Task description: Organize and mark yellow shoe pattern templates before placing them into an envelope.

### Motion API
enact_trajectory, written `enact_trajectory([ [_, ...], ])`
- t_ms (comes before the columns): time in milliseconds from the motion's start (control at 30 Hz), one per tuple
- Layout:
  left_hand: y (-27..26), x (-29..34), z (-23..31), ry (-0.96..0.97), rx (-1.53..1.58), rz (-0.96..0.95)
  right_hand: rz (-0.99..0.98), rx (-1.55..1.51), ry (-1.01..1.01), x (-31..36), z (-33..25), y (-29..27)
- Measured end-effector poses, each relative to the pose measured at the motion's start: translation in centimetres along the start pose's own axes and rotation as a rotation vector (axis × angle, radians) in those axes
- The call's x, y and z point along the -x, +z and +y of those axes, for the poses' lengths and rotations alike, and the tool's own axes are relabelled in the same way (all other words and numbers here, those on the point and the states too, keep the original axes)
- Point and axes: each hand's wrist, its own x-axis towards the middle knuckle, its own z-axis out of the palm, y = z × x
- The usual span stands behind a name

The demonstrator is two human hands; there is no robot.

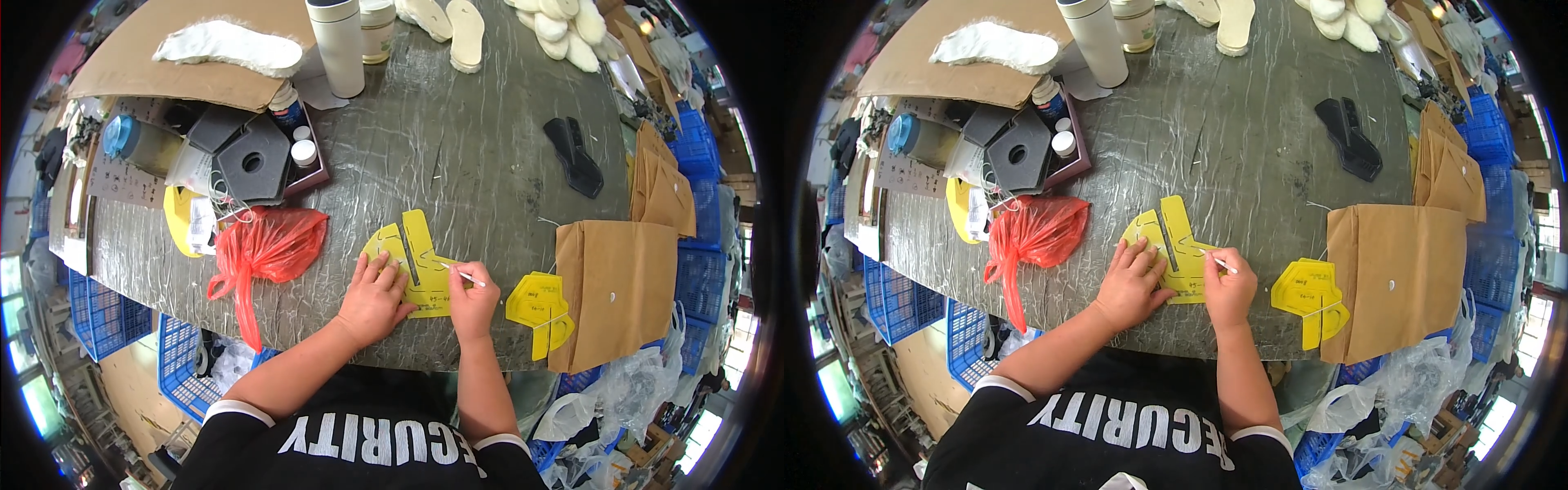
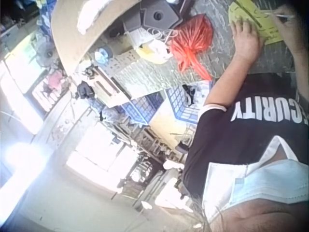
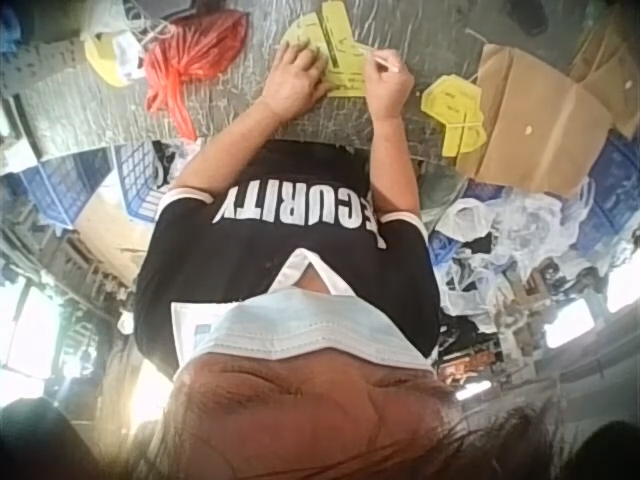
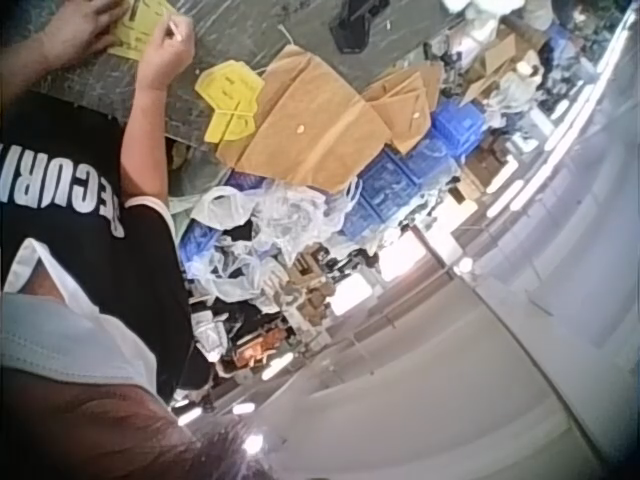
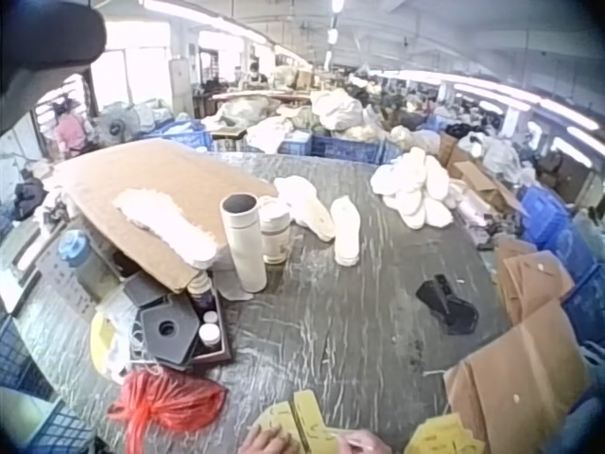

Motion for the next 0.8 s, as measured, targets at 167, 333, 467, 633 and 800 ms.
enact_trajectory([
  [167, 0.2, 0.0, 0.1, 0.0, 0.006, 0.043, 0.086, -0.044, 0.056, 0.4, 1.6, -1.3],
  [333, 0.2, 0.0, 0.1, -0.006, 0.005, 0.042, 0.114, -0.144, 0.16, 0.4, 2.3, -2.3],
  [467, 0.2, 0.0, 0.0, -0.006, 0.003, 0.047, 0.154, -0.08, 0.111, 0.3, 2.4, -2.7],
  [633, 0.3, 0.0, 0.0, -0.001, 0.03, 0.064, 0.14, -0.15, 0.073, 0.0, 1.6, -1.9],
  [800, 0.5, 0.3, -0.4, -0.003, 0.059, 0.095, -0.119, -0.168, -0.166, -1.7, -2.5, 2.9],
])
